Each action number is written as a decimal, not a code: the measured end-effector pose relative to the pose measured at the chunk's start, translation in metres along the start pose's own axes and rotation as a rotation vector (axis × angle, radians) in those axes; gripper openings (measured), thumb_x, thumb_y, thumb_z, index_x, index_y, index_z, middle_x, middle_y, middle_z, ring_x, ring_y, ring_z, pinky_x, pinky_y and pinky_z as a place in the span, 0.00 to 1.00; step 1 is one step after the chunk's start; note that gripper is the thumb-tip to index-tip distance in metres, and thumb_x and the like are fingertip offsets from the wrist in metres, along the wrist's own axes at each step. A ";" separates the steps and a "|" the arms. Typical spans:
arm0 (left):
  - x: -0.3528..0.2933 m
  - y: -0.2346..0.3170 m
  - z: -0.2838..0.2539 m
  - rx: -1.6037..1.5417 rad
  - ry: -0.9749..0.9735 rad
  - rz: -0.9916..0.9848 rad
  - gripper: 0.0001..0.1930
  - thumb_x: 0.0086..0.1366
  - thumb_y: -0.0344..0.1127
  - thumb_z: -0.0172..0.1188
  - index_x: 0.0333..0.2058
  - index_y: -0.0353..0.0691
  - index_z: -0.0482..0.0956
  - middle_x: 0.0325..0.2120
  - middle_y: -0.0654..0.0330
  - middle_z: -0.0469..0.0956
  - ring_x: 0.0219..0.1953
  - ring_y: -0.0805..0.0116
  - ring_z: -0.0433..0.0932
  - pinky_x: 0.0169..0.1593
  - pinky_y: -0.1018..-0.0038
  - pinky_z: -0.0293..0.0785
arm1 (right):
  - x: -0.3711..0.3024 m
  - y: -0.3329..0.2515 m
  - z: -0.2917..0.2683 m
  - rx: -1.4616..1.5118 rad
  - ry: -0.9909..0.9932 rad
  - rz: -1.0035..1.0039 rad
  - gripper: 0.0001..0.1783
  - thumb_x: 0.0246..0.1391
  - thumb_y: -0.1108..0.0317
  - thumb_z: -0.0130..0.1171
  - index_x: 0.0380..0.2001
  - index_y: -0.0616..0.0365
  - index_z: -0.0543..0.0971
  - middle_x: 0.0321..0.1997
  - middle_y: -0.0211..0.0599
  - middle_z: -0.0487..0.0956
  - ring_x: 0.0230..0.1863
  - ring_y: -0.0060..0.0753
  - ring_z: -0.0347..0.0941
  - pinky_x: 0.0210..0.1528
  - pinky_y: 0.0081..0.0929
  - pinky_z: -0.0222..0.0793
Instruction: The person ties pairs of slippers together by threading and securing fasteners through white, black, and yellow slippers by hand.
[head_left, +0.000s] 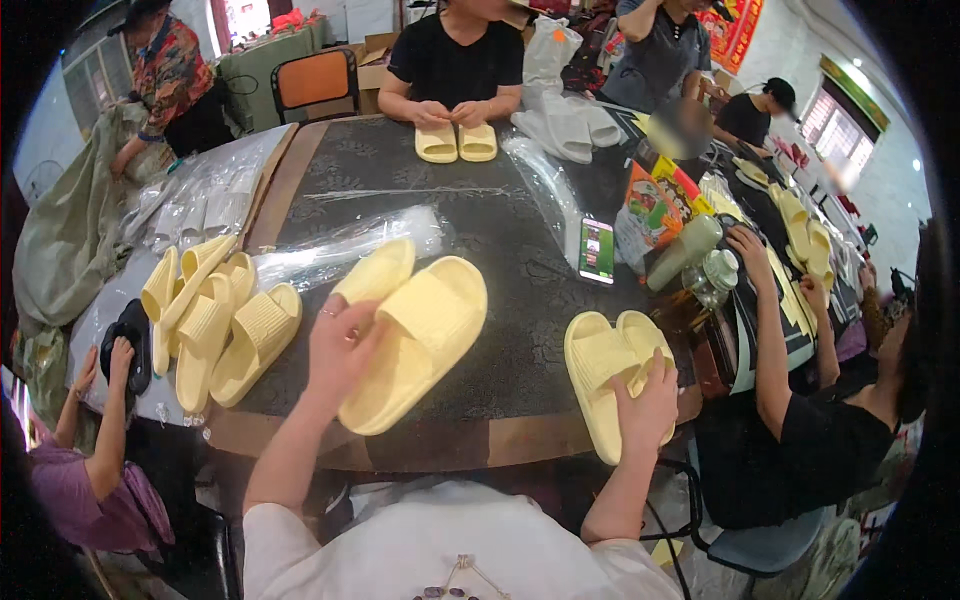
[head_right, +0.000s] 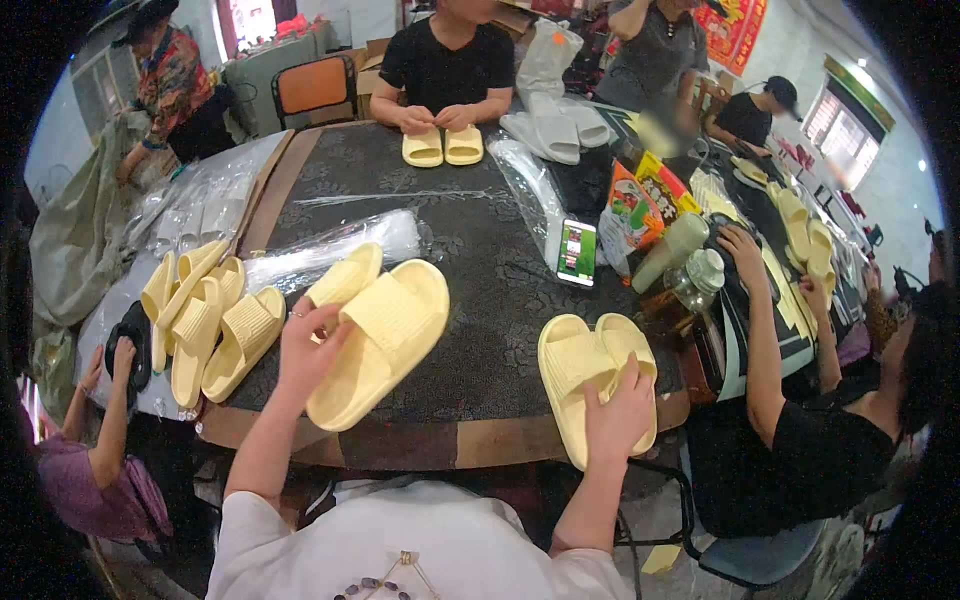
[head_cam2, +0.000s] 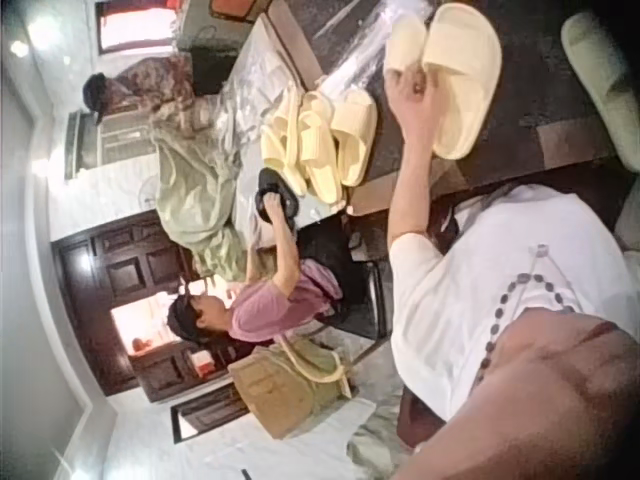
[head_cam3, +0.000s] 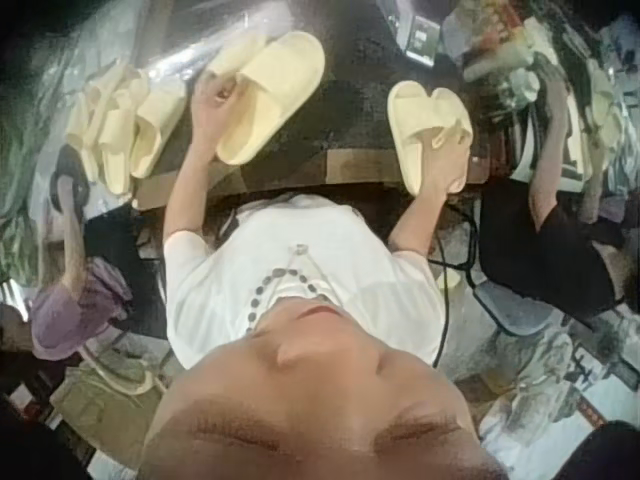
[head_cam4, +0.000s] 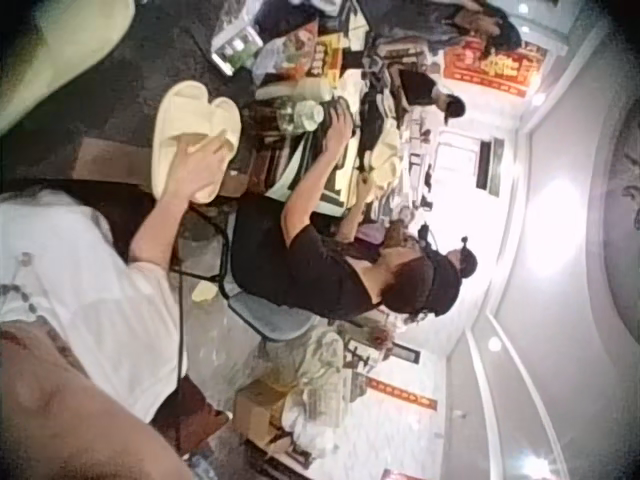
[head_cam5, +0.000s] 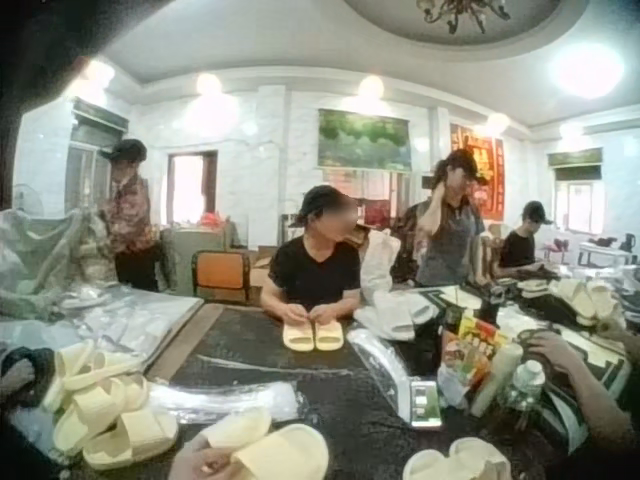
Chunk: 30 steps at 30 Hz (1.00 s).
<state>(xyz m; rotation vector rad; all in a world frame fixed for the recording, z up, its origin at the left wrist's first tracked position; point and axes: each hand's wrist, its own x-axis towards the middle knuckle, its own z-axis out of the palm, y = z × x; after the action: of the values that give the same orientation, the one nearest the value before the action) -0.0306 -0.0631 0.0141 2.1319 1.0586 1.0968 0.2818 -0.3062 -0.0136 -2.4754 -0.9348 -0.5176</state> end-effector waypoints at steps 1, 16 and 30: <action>-0.003 -0.001 0.006 0.003 0.004 -0.010 0.11 0.55 0.33 0.65 0.38 0.38 0.81 0.27 0.59 0.68 0.30 0.65 0.71 0.32 0.71 0.68 | -0.004 -0.024 -0.014 0.077 0.061 -0.030 0.35 0.42 0.61 0.70 0.55 0.59 0.70 0.41 0.43 0.73 0.39 0.49 0.73 0.41 0.40 0.70; -0.047 -0.012 0.032 0.370 -0.241 -0.067 0.30 0.52 0.44 0.68 0.50 0.34 0.73 0.38 0.43 0.70 0.44 0.44 0.70 0.46 0.55 0.69 | -0.008 -0.169 0.071 0.750 -0.755 -0.463 0.31 0.47 0.72 0.59 0.58 0.47 0.70 0.50 0.46 0.69 0.41 0.46 0.76 0.47 0.38 0.74; 0.041 -0.020 -0.041 0.097 -0.264 0.208 0.21 0.57 0.41 0.64 0.50 0.48 0.78 0.40 0.53 0.80 0.40 0.55 0.80 0.46 0.62 0.75 | 0.029 -0.163 0.059 0.421 -0.784 -0.632 0.26 0.49 0.62 0.62 0.54 0.50 0.73 0.39 0.48 0.78 0.41 0.52 0.76 0.48 0.42 0.72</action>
<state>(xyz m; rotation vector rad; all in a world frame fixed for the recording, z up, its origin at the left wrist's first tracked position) -0.0581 -0.0146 0.0391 2.4272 0.7962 0.8347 0.2014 -0.1505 -0.0049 -1.9419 -1.9106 0.4930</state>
